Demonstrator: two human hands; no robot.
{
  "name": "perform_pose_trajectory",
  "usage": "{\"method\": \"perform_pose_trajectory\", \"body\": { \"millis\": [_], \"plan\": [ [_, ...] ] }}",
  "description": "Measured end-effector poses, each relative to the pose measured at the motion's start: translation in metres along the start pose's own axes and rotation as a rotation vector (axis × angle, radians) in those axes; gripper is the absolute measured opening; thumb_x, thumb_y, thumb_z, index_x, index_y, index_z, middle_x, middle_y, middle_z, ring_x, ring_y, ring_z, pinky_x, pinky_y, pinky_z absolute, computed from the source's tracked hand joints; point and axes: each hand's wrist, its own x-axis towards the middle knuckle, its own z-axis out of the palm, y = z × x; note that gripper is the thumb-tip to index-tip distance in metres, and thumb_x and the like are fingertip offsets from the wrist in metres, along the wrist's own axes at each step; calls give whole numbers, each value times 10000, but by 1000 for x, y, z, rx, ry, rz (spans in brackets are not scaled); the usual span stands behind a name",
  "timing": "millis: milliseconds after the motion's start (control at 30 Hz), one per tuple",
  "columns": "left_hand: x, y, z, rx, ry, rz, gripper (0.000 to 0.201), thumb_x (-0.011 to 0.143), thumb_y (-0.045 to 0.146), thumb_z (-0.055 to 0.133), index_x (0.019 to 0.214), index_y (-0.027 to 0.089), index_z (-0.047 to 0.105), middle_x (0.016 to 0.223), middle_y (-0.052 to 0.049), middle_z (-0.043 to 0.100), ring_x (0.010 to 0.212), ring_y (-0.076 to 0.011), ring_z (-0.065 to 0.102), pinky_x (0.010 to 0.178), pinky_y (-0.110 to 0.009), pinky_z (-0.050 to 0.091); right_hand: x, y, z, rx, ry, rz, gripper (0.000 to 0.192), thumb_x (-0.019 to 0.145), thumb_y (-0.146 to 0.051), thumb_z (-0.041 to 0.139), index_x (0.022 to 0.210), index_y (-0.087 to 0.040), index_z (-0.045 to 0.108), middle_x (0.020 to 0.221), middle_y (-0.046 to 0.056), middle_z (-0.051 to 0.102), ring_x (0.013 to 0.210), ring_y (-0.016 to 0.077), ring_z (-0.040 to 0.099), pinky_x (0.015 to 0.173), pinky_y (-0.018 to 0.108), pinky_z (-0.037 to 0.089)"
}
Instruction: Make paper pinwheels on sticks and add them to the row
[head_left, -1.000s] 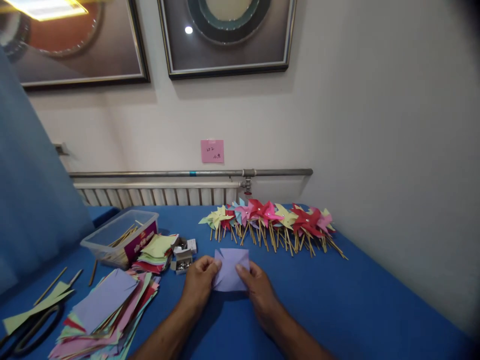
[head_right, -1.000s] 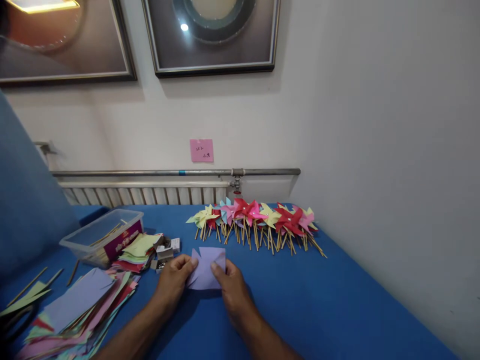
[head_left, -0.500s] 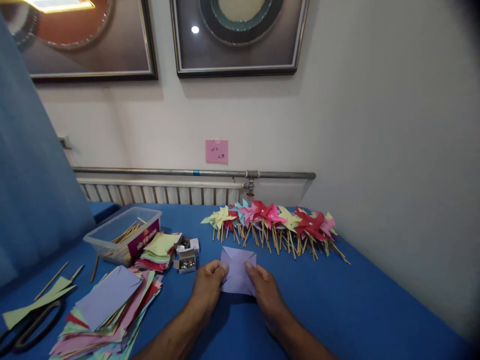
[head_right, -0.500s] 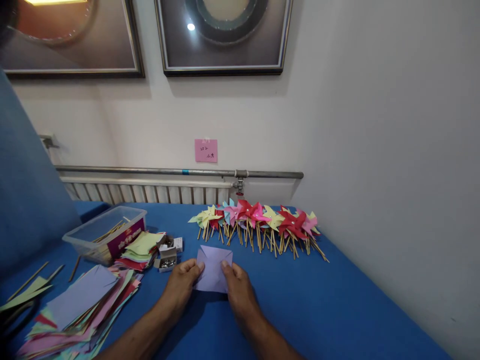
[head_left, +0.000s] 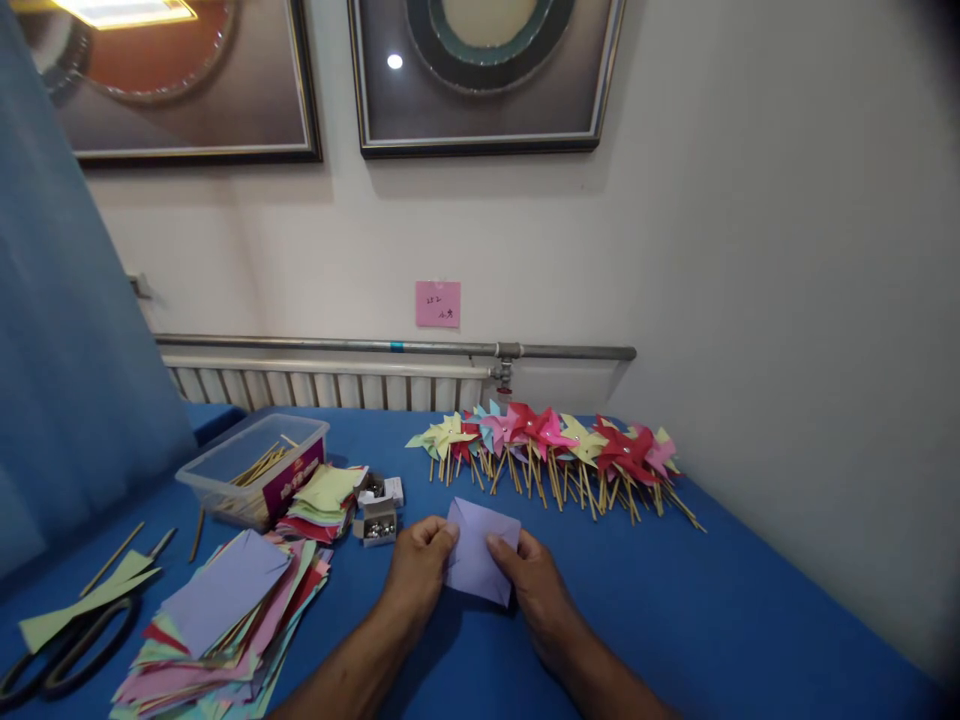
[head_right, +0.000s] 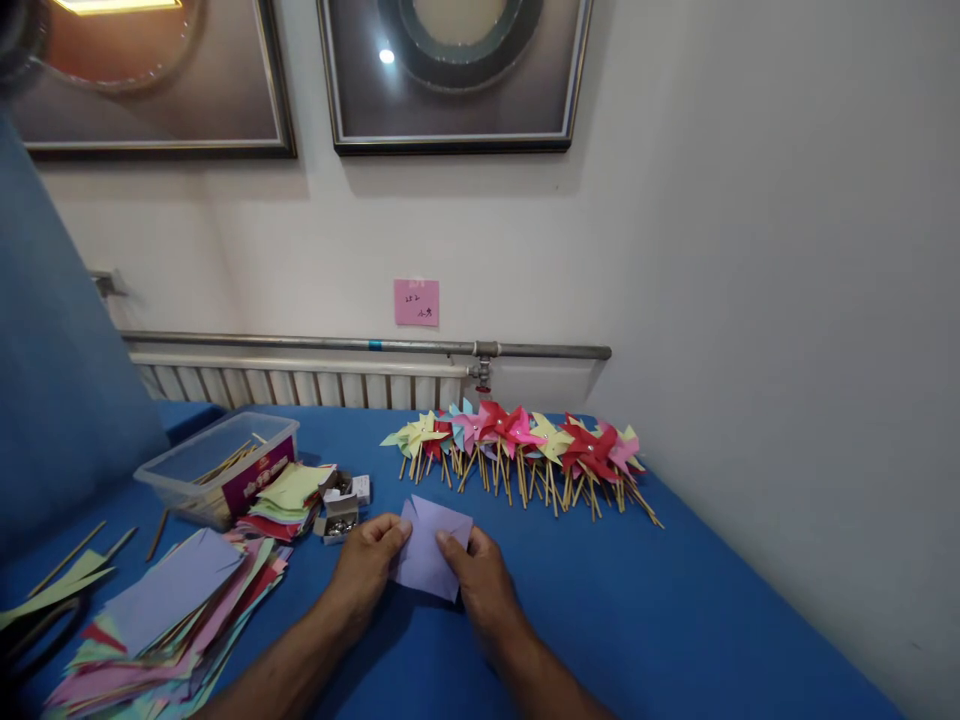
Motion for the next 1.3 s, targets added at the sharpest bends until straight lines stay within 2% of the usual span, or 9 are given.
{"method": "perform_pose_trajectory", "body": {
  "millis": [133,367,467,600,767,933,1167,1300],
  "plan": [
    [-1,0,3,-54,-45,-37,442,510,524,825,645,154,624,544,14,572,484,-106,452,517,-240,338,7,8,-4,-15,62,28,532,628,-548,861,960,-153,730,815,70,765,699,243,687,644,349,539],
    [-4,1,2,-68,-60,-47,414,512,477,853,609,159,605,529,20,577,473,-100,463,504,-229,340,9,12,-7,-45,87,2,544,648,-571,839,985,-161,719,857,85,771,741,265,698,645,356,554],
    [-6,3,1,-103,-98,-76,443,524,502,861,653,145,633,556,7,606,485,-104,485,519,-234,372,5,7,-5,-69,54,-10,506,682,-566,819,966,-161,717,834,74,763,714,244,683,640,341,546],
    [-4,-2,0,-160,-109,-75,452,528,510,863,662,143,636,567,3,616,485,-106,492,515,-236,383,2,1,-1,-94,-3,16,509,628,-587,837,888,-166,718,768,52,739,658,217,639,617,322,522],
    [2,-12,1,-129,-29,-12,406,554,473,842,586,158,588,508,40,550,453,-78,424,481,-212,331,-2,-1,1,-164,-5,4,446,744,-610,730,848,-177,714,679,14,680,600,176,569,549,275,451],
    [2,-10,2,-124,-47,-31,389,524,456,848,642,149,642,561,11,610,488,-103,478,502,-229,372,0,1,0,-238,7,-16,480,764,-663,671,775,-183,685,615,-3,617,548,157,506,511,266,396],
    [2,-13,2,-94,-16,6,363,581,455,822,644,146,642,563,23,595,493,-94,461,499,-218,349,-1,-4,-2,-329,38,-114,517,829,-696,577,648,-212,555,580,-33,490,559,140,423,520,260,346],
    [-1,-8,3,-105,-52,-17,390,573,472,829,676,136,659,582,0,626,508,-113,498,522,-236,383,2,-1,-5,-283,42,-71,523,813,-714,594,670,-211,570,595,-28,522,559,143,438,512,259,351]
  ]
}}
